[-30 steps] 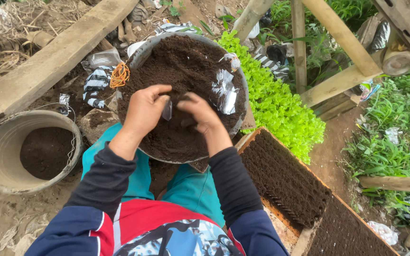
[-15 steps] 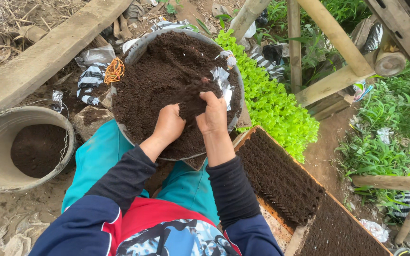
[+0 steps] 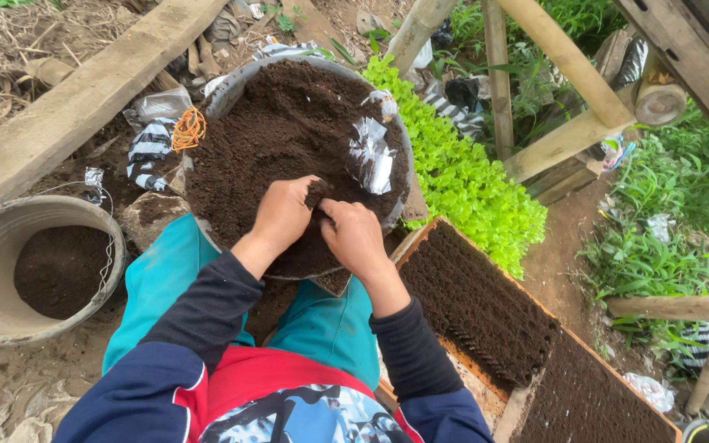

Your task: The person repeatedly scoops soil from a bucket, wraps it with seeds from small packets into compact balls, and places them into a rectangular seed tray. The process is repeated continuously throughout the clip.

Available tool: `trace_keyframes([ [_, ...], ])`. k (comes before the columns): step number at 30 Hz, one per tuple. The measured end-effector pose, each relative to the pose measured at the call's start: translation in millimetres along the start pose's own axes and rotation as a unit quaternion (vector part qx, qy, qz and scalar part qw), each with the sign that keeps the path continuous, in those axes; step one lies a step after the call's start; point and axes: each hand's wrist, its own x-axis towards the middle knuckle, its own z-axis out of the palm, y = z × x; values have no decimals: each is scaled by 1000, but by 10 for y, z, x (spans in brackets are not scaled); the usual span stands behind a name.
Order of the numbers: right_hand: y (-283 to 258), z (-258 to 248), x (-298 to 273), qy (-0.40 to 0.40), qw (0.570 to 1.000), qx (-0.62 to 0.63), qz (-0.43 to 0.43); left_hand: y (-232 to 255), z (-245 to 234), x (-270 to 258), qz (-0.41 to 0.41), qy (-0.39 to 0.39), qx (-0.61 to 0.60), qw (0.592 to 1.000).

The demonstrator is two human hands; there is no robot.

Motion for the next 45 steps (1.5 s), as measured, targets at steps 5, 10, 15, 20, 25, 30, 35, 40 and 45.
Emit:
trace_keyframes([
  [5,-41,-106,0,42,986,151,58,79,-47,12,-48,-10,22,999],
  [10,-381,-492,-35,-10,921,386,40,-82,137,150,-355,28,-361,862],
  [15,-546,-767,-133,-235,936,261,26,-8,-58,273,-372,100,-578,719],
  [20,-358,-118,-24,-364,917,148,-69,-127,-173,358,-351,145,-574,726],
  [25,-90,436,430,-340,938,-31,-62,-80,-216,269,-322,185,-562,739],
  [30,129,238,979,-93,991,77,-63,-222,-311,279,-292,214,-538,761],
  [35,661,779,1331,-107,991,40,70,-243,-295,285,-240,216,-545,774],
  [40,819,1474,1056,-286,936,159,127,-254,-108,250,-215,242,-551,769],
  [45,243,532,801,12,738,630,241,-237,9,234,-416,236,-524,704],
])
